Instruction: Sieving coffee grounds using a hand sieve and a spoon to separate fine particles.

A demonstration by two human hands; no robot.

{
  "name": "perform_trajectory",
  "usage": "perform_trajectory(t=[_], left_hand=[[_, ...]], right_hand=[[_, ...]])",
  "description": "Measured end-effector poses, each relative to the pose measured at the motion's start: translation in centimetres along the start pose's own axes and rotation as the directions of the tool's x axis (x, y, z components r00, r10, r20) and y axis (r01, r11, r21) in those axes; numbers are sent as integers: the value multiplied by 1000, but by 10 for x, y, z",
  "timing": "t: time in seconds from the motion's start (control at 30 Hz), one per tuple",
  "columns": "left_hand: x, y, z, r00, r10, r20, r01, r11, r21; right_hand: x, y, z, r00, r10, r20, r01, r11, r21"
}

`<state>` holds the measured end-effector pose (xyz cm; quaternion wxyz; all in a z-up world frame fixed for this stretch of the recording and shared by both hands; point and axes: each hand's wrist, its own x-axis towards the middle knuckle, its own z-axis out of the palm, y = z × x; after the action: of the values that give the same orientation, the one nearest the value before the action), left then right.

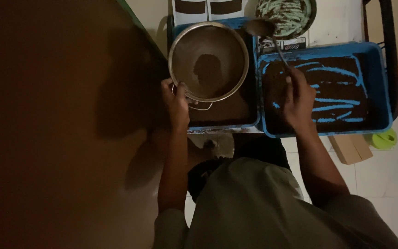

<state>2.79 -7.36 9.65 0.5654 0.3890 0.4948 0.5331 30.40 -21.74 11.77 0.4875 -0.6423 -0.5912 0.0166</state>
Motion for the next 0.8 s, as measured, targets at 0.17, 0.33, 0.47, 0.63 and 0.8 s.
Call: perform_trajectory(t=[0.17, 0.33, 0.47, 0.63, 0.8], left_hand=[[-2, -16, -3, 999, 41, 8, -41, 999, -23], [-12, -9, -1, 997, 68, -24, -68, 998, -12], [-8, -18, -5, 987, 156, -48, -152, 985, 82], [0, -29, -6, 999, 55, -4, -55, 999, -4], [-3, -25, -4, 999, -27, 32, 27, 1000, -13]], right_hand=[[19, 5, 3, 958, -257, 125, 274, 949, -153], [22, 11, 8, 880, -305, 364, 440, 813, -382], [24, -2, 4, 903, -331, 274, 408, 862, -302], [22, -2, 7, 911, -356, 207, 396, 895, -203], [19, 9, 11, 917, -357, 177, 391, 892, -229]])
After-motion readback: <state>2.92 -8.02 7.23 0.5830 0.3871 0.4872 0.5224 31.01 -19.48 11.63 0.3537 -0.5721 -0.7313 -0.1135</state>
